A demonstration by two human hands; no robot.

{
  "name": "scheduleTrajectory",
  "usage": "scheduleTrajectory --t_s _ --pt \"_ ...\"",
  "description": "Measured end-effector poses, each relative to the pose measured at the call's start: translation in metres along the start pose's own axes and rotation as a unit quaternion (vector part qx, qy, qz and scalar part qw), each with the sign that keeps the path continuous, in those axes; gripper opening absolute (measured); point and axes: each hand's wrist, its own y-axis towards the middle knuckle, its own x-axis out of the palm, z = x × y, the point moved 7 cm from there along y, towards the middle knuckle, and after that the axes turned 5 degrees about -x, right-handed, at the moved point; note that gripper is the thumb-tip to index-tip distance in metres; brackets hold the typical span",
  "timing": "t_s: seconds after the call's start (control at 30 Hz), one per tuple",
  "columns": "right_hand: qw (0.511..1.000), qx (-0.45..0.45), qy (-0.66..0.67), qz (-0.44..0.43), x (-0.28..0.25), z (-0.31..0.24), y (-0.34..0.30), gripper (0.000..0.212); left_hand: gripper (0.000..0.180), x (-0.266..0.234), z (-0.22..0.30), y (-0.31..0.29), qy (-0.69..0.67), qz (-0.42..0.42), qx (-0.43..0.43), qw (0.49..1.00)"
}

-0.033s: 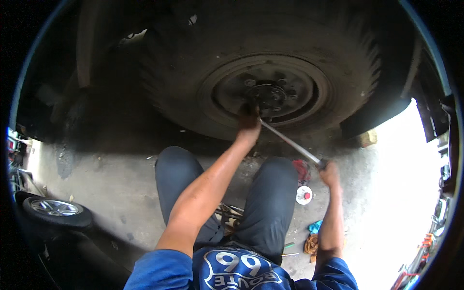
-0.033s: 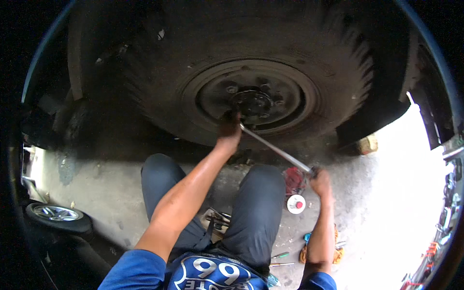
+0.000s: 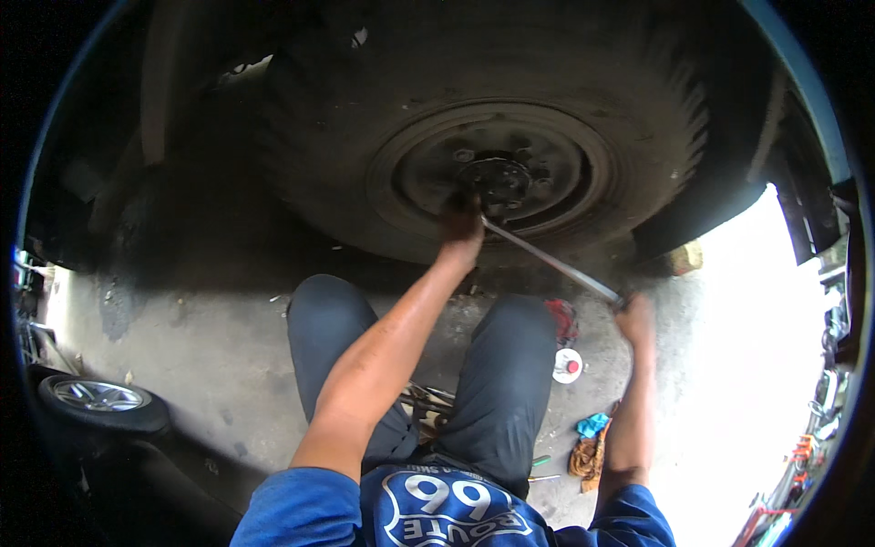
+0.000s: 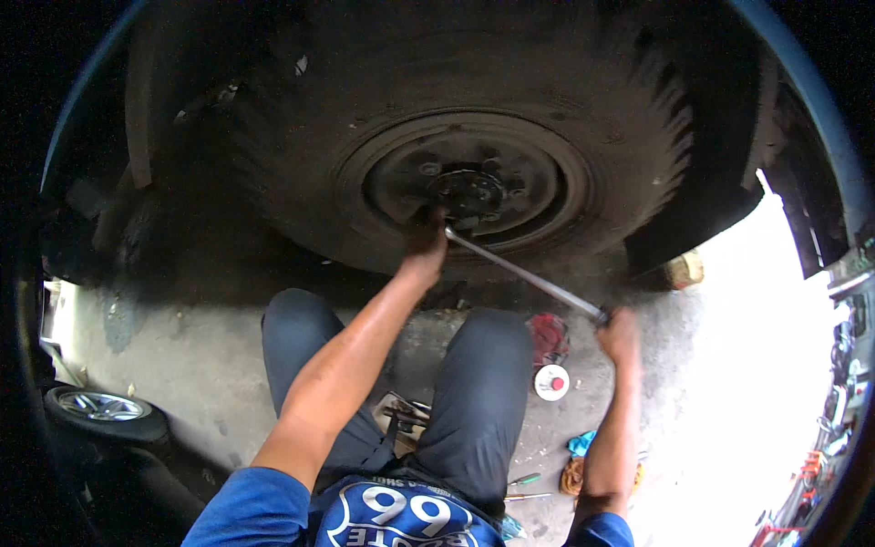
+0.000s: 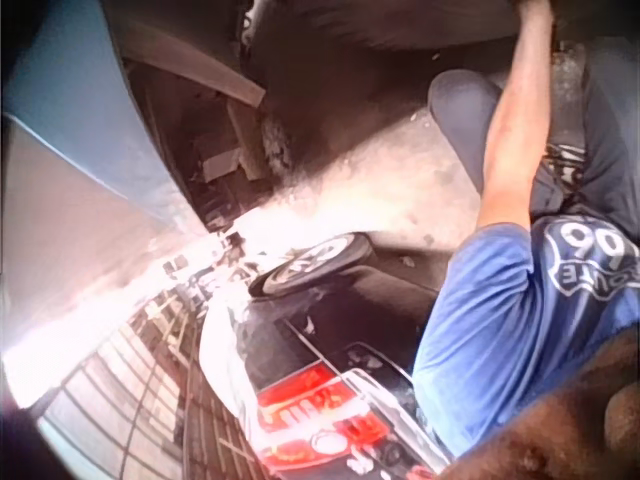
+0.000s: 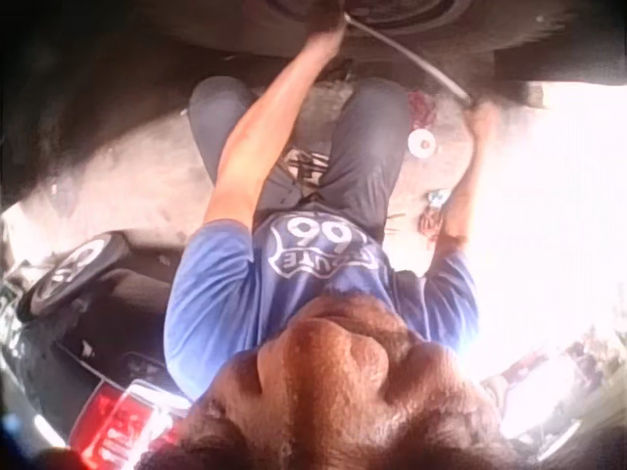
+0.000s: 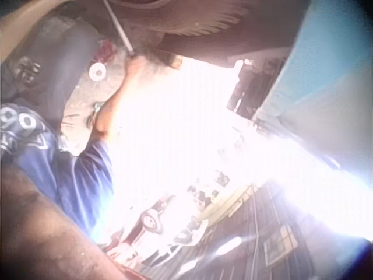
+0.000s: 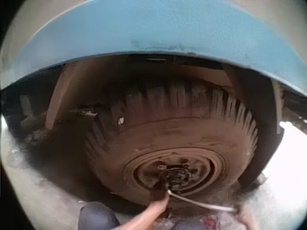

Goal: The person kneels beside a car and uses a lug wrench to loosen and remove the nuts from a wheel. After removing the nuts, the person stands up and walks away from the wheel.

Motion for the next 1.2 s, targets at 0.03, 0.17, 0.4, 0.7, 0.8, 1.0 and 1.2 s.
scheduleTrajectory --t_s 0.03,0.17,0.4,0.7,0.8,1.0,1.2 --pt "0.995 -0.056 0.001 0.080 -0.056 -0.012 0.003 0.027 0.041 0.009 -0.012 0.004 -0.135 -0.040 -0.107 0.984" --pt "0.955 -0.134 -0.198 0.176 -0.205 -0.085 0.004 0.032 0.040 0.024 0.002 0.007 -0.397 -0.064 -0.149 0.903" --pt "0.832 -0.270 -0.401 0.272 -0.290 -0.257 -0.026 0.031 0.033 0.028 0.018 -0.001 -0.507 -0.112 -0.202 0.831" --pt "0.725 -0.404 -0.481 0.284 -0.293 -0.372 -0.051 0.036 0.023 0.035 0.033 0.008 -0.592 -0.159 -0.131 0.779" --pt "0.642 -0.512 -0.466 0.330 -0.287 -0.375 -0.075 0.031 0.021 0.041 0.026 0.013 -0.602 -0.134 -0.148 0.773" --pt "0.828 -0.161 -0.514 0.154 -0.290 -0.279 -0.007 0.026 0.021 0.053 0.007 0.026 -0.597 -0.075 -0.137 0.787" --pt "0.824 -0.165 -0.493 0.228 -0.266 -0.184 0.049 0.023 0.026 0.050 0.009 0.018 -0.498 -0.025 -0.145 0.854"
